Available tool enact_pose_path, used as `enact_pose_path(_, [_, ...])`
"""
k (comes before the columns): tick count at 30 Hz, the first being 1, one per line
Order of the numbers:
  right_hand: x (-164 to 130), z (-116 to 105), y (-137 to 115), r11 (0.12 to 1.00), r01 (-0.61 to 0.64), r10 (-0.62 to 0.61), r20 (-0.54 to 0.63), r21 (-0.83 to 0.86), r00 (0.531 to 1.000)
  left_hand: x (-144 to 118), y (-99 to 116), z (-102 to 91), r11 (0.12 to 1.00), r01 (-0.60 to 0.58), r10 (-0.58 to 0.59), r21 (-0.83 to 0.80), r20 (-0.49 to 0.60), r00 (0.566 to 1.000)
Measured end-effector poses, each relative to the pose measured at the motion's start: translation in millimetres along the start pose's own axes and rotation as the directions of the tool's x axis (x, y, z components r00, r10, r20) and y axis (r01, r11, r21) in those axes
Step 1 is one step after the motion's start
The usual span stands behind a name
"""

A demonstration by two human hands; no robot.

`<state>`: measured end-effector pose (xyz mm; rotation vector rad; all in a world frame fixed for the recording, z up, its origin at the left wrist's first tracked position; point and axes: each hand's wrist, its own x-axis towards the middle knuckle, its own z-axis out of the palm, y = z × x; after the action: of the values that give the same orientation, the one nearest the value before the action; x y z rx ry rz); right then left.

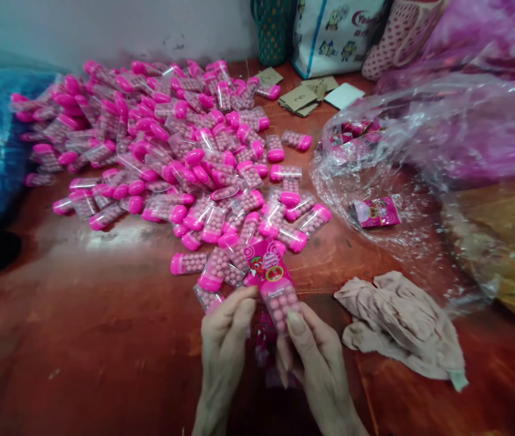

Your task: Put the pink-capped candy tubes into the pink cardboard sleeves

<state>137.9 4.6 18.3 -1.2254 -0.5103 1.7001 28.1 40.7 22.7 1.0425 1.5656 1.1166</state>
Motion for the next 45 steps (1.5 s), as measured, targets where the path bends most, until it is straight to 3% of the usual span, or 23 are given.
enact_pose_path(3, [-1.4,1.8,0.6,0.998,-0.024,0.028,0.065,-0.057,0.997,4.8,3.2,1.5,0.896,0.240,-0.215,-0.375,0.108,0.971])
enact_pose_path(7, [-3.3,5.6,4.2,0.978,0.054,-0.031,0.117,-0.199,0.993,7.8,14.5,9.0,0.790,0.426,-0.364,-0.440,0.222,0.905])
enact_pose_path(12, [-3.9,4.9,6.0,0.904,0.147,-0.126,0.080,-0.400,0.989,1.4,20.7,17.0,0.716,0.512,-0.415,-0.475,0.300,0.859])
enact_pose_path(19, [-4.7,0.0,6.7,0.864,0.206,-0.210,0.044,-0.460,0.977,-18.4,15.3,21.6,0.766,0.488,-0.419,-0.419,0.250,0.873])
enact_pose_path(23, [-7.0,0.0,6.3,0.890,0.217,-0.227,0.023,-0.400,0.974,-29.2,12.9,26.8,0.802,0.452,-0.410,-0.391,0.190,0.892])
enact_pose_path(28, [-7.1,-0.2,-0.4,0.967,0.047,-0.046,0.011,-0.252,0.999,-34.7,11.8,15.8,0.805,0.419,-0.419,-0.421,0.097,0.903])
enact_pose_path(31, [-4.3,0.0,-5.8,0.995,0.002,0.003,0.048,-0.102,0.999,-31.9,7.0,1.4,0.905,0.319,-0.336,-0.280,-0.015,0.942])
enact_pose_path(34, [-2.0,1.3,-7.4,0.999,-0.016,0.019,0.053,-0.042,0.998,-25.8,3.4,-7.6,0.985,0.163,-0.161,-0.054,0.042,0.986])
enact_pose_path(36, [-1.5,2.7,-6.7,0.999,-0.021,0.023,0.042,-0.049,0.999,-22.1,2.7,-9.4,0.995,0.093,-0.095,0.029,0.080,0.992])
enact_pose_path(39, [-1.2,4.2,-5.4,0.998,-0.008,0.010,0.035,-0.066,0.999,-18.4,3.2,-9.5,0.987,-0.014,0.006,0.158,0.050,0.999])
enact_pose_path(45, [2.5,3.4,-5.5,0.998,0.015,-0.012,0.038,-0.068,0.999,-8.3,10.4,-8.7,0.902,-0.281,0.220,0.328,0.212,0.952])
